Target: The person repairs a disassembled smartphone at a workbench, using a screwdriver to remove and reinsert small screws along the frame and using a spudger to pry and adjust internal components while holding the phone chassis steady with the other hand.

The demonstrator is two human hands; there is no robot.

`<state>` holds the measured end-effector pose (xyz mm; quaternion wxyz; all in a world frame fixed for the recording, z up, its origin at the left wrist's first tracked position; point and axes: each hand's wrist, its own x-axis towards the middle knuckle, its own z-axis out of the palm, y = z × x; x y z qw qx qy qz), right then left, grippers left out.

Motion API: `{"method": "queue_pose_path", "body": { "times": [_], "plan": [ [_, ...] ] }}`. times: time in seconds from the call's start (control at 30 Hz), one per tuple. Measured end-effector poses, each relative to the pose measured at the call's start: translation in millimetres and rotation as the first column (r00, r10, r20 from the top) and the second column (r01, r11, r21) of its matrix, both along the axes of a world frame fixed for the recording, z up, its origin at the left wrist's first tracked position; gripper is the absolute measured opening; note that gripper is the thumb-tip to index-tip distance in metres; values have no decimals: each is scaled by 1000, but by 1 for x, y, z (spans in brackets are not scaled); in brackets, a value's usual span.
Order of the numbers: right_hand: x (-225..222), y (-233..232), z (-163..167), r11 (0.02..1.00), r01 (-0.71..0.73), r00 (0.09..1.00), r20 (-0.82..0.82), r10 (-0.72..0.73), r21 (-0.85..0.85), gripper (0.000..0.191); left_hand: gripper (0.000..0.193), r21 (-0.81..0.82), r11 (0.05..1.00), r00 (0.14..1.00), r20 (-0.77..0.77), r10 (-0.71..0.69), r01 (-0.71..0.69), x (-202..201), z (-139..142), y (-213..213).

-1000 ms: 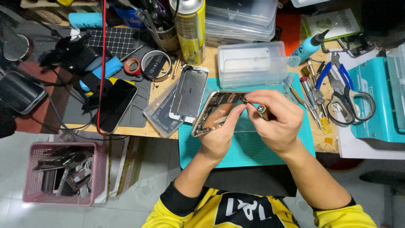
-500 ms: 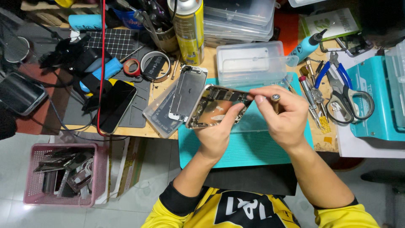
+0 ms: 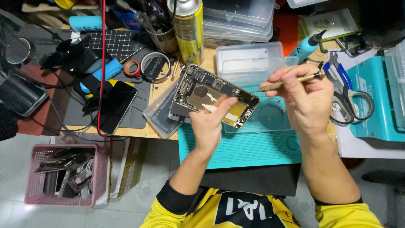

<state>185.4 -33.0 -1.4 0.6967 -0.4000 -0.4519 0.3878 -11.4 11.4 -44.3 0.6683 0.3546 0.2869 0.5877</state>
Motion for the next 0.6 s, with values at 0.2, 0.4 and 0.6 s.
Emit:
{"method": "queue_pose_path", "body": {
  "times": [0.2,0.4,0.6],
  "plan": [
    [-9,2,-8,998,-59,997,-56,59,-2,14,24,16,1000,1000,-5,7,-7,0,-2,-1],
    [-13,4,-11,998,-59,997,-50,59,-13,13,27,6,1000,1000,18,12,-12,0,-3,-2],
    [-15,2,-12,999,-38,999,-5,38,-15,13,26,32,999,996,-80,32,-29,-1,-6,-3]
  ]
}}
